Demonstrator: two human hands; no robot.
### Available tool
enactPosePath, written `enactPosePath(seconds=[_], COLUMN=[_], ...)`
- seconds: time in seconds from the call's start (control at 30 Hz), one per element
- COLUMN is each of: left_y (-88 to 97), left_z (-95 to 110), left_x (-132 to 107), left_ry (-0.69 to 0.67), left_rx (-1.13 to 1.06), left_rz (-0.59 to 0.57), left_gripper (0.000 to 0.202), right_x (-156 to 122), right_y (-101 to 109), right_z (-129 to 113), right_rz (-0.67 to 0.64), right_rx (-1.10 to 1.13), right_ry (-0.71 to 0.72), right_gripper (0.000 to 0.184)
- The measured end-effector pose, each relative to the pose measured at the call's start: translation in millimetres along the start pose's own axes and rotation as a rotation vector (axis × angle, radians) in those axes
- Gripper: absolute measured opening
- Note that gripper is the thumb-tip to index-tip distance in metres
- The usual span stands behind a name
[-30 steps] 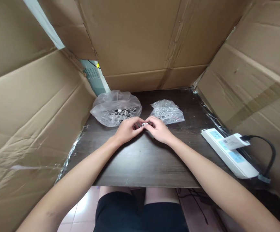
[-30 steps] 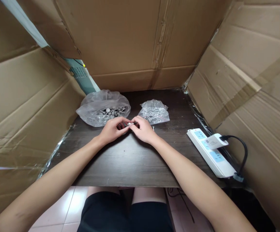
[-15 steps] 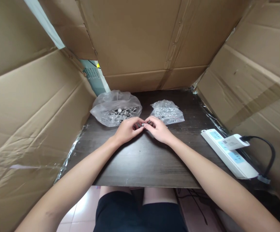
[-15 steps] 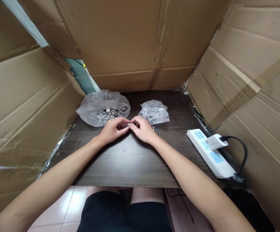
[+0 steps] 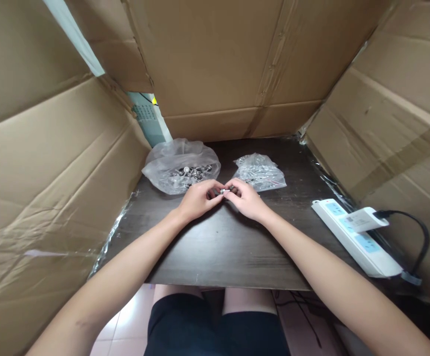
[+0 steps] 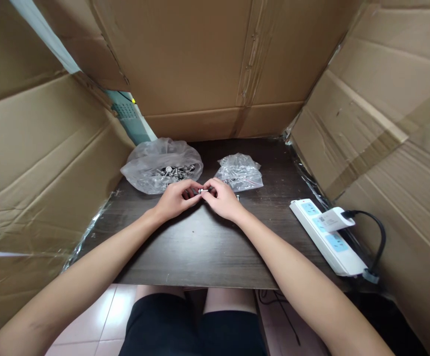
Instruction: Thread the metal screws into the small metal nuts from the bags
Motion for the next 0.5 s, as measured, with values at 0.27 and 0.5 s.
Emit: enactPosePath(seconds=[0.27, 0.5], left_y=[-0.1, 0.9], left_z=[1.5, 2.4], left_x=[-0.2, -0.7], left_ry=[-0.009, -0.015], left_rx=[-0.005, -0.003], left_rz=[-0.002, 0.001], left_gripper=[0.013, 0.012], right_x=[0.0, 1.2], right_y=[0.2, -0.3], right_z=[-0.5, -1.7], right_rz=[-0.003, -0.035], right_rx=[-0.009, -0.038], right_ry=[0.012, 0.035], right_gripper=[0.013, 0.029])
Point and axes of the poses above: each hand's wrist, its own x-axis towards the middle knuckle, its own y-axis out of the back of the hand, z = x × y, the point moved 6 cm from there along x, towards the middle knuckle, and after that the axes turned 15 degrees about -z, right-handed, at the moved point
